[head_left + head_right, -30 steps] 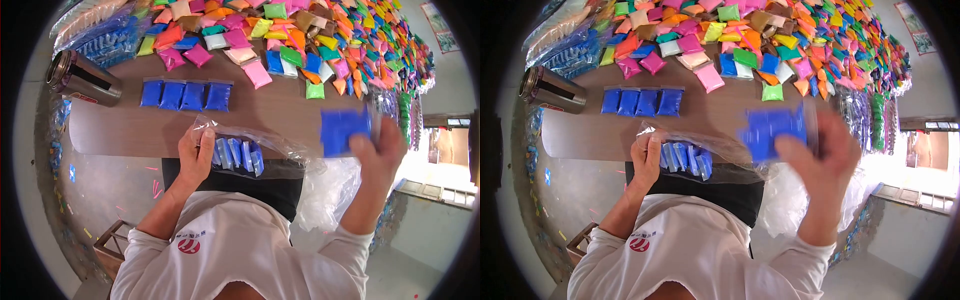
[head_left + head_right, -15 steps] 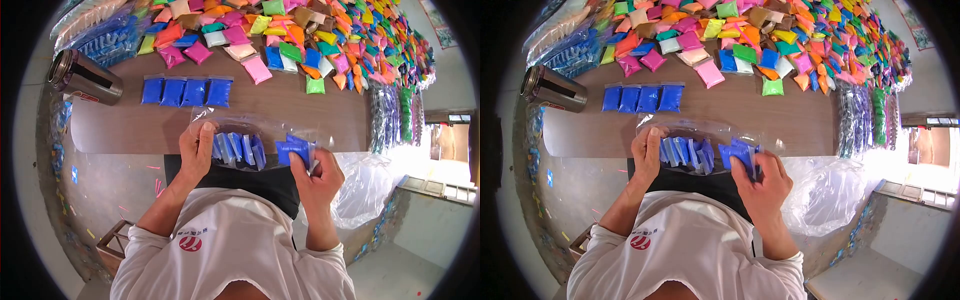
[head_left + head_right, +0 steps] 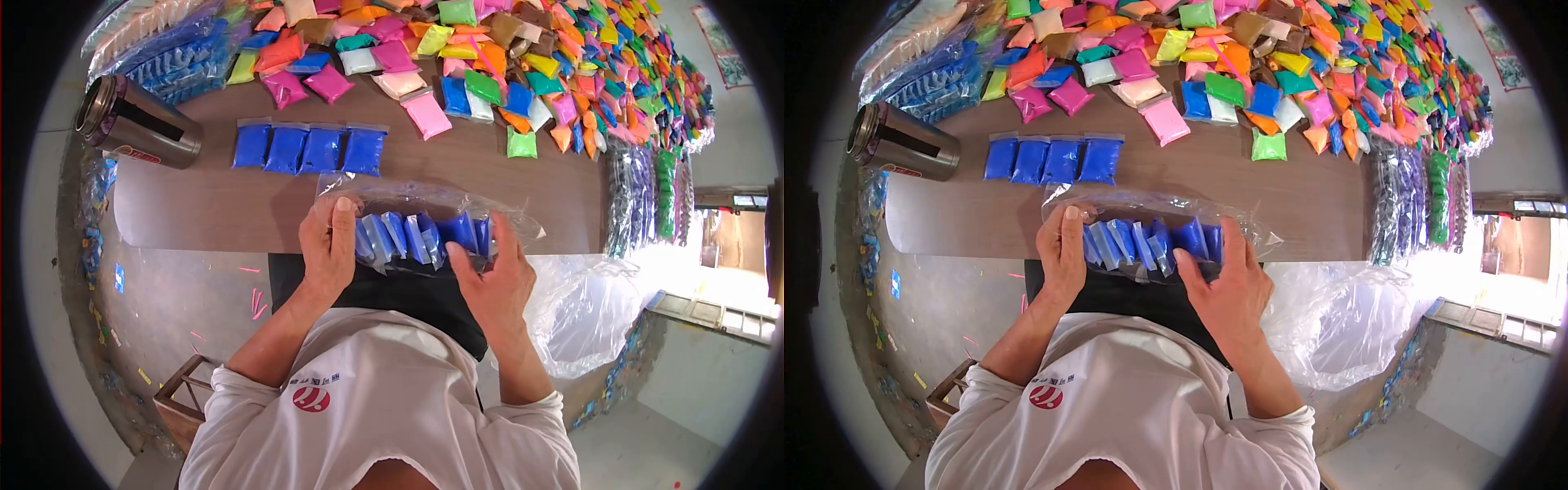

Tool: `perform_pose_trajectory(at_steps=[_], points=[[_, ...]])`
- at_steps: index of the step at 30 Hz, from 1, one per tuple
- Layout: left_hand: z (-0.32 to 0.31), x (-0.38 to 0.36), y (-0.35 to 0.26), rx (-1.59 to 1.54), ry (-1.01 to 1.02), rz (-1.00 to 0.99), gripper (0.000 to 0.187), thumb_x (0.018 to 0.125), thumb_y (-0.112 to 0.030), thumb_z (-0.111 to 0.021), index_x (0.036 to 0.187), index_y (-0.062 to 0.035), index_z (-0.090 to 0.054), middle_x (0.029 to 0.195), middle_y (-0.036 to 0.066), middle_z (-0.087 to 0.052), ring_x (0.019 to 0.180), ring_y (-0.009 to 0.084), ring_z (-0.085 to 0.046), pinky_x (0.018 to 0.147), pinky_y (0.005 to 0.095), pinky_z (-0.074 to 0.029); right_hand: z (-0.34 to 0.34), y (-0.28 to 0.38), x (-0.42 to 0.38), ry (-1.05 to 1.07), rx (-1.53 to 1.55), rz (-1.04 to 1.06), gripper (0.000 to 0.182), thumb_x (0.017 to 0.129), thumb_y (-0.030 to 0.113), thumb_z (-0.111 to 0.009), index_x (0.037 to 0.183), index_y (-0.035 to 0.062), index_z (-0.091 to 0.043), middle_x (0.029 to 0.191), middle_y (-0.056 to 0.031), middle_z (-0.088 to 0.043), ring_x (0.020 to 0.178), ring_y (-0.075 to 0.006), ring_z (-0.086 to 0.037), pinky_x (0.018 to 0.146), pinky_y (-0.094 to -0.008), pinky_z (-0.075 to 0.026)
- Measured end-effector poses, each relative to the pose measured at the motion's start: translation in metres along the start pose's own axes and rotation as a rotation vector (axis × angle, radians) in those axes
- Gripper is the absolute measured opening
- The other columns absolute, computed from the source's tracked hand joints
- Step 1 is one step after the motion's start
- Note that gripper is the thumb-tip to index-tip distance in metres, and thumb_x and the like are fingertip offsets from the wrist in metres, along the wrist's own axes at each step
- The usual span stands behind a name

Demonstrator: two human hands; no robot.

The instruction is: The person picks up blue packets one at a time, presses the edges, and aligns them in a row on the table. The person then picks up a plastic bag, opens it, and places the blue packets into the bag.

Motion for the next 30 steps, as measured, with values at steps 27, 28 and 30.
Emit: perform_pose_trajectory(at_steps=[27,28,30], points=[[0.002,-0.004,0.013,0.01,0.012,-0.016,0.021,0.098,-0.015,-0.049,0.086,-0.0014,-0.06,0.078,0.008,-0.06,0.073,0.019,-0.054,0.068,0.0322,-0.043,0.044,0.019,0.015,0.284,0.418,-0.017,0.006,0.087,0.004,-0.062,0.091,-0.0006,-0.064,0.073,-0.0133,-0.064,0.062,-0.0243,-0.064,0.055,-0.0303,-0.048],[0.002,-0.004,0.013,0.018,0.013,-0.013,0.02,0.098,-0.014,-0.049,0.086,-0.0016,-0.06,0.077,0.008,-0.06,0.072,0.0201,-0.053,0.068,0.0329,-0.043,0.057,0.027,0.023,0.301,0.478,0.02,0.006,0.087,0.003,-0.062,0.091,-0.0004,-0.064,0.073,-0.013,-0.064,0.061,-0.023,-0.064,0.055,-0.0298,-0.048],[0.002,-0.002,0.009,0.032,0.005,-0.034,0.02,0.097,-0.014,-0.05,0.084,-0.0024,-0.06,0.075,0.009,-0.058,0.07,0.0229,-0.052,0.067,0.035,-0.042,0.077,0.043,0.037,0.335,0.602,0.098,0.006,0.087,0.001,-0.061,0.092,0.0001,-0.063,0.073,-0.0125,-0.064,0.061,-0.0203,-0.064,0.055,-0.0289,-0.048]])
Point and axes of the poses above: each hand's wrist, its own x-axis towards the middle knuckle, its own z-axis out of the back of the hand, y = z × x, the point moved 4 cm from there along x, towards the middle knuckle
